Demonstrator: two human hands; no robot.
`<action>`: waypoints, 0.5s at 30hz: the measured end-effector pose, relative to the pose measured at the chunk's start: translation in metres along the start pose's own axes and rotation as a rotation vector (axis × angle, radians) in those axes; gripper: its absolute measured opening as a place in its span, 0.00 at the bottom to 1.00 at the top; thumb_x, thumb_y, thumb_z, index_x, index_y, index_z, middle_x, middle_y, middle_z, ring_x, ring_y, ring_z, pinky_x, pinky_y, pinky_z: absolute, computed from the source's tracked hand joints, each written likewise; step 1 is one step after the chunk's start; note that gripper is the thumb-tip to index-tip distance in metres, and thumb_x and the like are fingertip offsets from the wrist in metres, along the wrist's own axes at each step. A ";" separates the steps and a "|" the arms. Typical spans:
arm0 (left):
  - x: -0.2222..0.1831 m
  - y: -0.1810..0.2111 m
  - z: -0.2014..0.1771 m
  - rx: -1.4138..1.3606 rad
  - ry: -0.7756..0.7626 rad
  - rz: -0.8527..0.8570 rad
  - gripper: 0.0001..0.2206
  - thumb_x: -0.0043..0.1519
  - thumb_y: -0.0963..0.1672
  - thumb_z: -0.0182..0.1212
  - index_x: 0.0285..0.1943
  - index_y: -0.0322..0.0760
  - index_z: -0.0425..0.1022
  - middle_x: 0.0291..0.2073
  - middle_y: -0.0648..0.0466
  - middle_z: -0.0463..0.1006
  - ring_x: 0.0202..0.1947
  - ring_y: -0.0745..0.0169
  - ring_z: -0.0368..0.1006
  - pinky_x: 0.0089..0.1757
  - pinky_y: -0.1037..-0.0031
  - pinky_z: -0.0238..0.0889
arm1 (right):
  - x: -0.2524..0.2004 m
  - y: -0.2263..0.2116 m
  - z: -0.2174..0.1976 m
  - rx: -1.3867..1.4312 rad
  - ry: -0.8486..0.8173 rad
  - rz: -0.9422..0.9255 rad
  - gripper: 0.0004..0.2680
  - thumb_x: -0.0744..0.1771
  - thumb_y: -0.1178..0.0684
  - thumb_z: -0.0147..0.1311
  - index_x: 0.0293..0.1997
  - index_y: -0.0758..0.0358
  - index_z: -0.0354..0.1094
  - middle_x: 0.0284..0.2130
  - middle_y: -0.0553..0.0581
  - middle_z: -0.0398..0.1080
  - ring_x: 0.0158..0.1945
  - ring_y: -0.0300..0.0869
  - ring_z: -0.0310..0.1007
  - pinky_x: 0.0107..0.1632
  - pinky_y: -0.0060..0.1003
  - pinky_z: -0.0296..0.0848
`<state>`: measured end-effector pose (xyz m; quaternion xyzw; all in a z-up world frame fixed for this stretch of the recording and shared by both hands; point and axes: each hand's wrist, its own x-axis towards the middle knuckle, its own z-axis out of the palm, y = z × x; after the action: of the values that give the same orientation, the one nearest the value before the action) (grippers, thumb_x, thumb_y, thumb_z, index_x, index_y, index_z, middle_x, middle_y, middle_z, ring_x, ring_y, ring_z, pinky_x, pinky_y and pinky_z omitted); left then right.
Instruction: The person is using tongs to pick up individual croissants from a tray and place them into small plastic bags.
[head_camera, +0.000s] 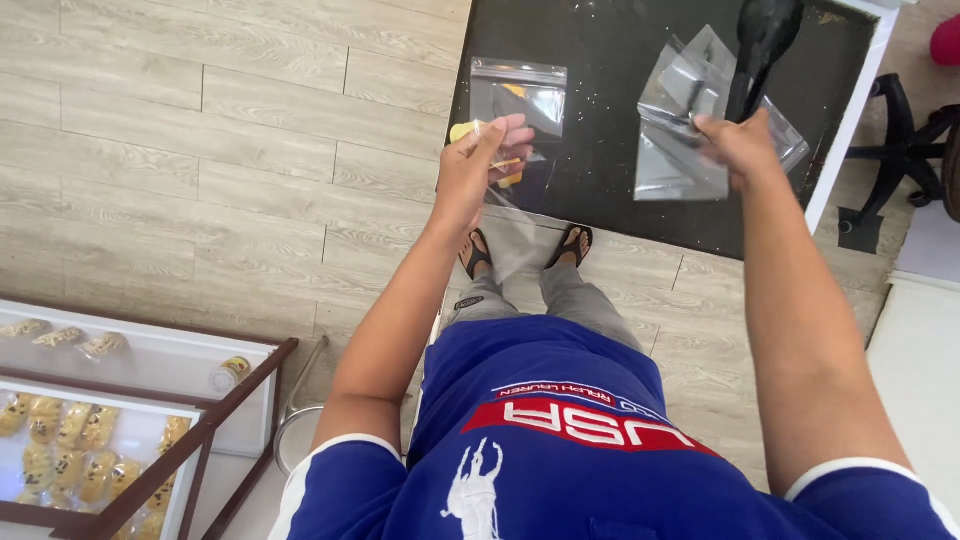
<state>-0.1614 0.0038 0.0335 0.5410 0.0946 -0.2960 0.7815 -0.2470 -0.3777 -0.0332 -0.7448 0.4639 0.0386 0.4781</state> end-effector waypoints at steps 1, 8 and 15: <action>-0.001 0.009 0.003 0.062 0.038 -0.022 0.22 0.57 0.52 0.63 0.54 0.33 0.81 0.45 0.43 0.86 0.40 0.58 0.83 0.39 0.76 0.79 | 0.019 0.005 -0.013 -0.332 0.098 0.112 0.36 0.66 0.43 0.71 0.72 0.73 0.42 0.71 0.70 0.46 0.72 0.60 0.52 0.70 0.51 0.57; -0.009 0.009 -0.004 0.144 0.086 0.160 0.15 0.54 0.43 0.72 0.47 0.28 0.84 0.34 0.47 0.86 0.32 0.67 0.81 0.41 0.79 0.80 | -0.094 -0.038 -0.081 -0.512 -0.097 -0.219 0.17 0.70 0.43 0.61 0.58 0.61 0.63 0.42 0.55 0.65 0.39 0.44 0.64 0.39 0.42 0.63; -0.031 0.011 0.043 0.391 -0.108 0.147 0.13 0.65 0.45 0.57 0.54 0.36 0.80 0.41 0.51 0.85 0.34 0.65 0.81 0.37 0.79 0.79 | -0.132 -0.047 -0.081 -0.537 -0.427 -0.675 0.07 0.68 0.49 0.63 0.45 0.59 0.76 0.30 0.48 0.71 0.31 0.35 0.60 0.37 0.30 0.59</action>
<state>-0.1879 -0.0209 0.0737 0.6711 -0.0462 -0.2796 0.6850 -0.3187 -0.3469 0.1082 -0.9263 0.0611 0.1519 0.3392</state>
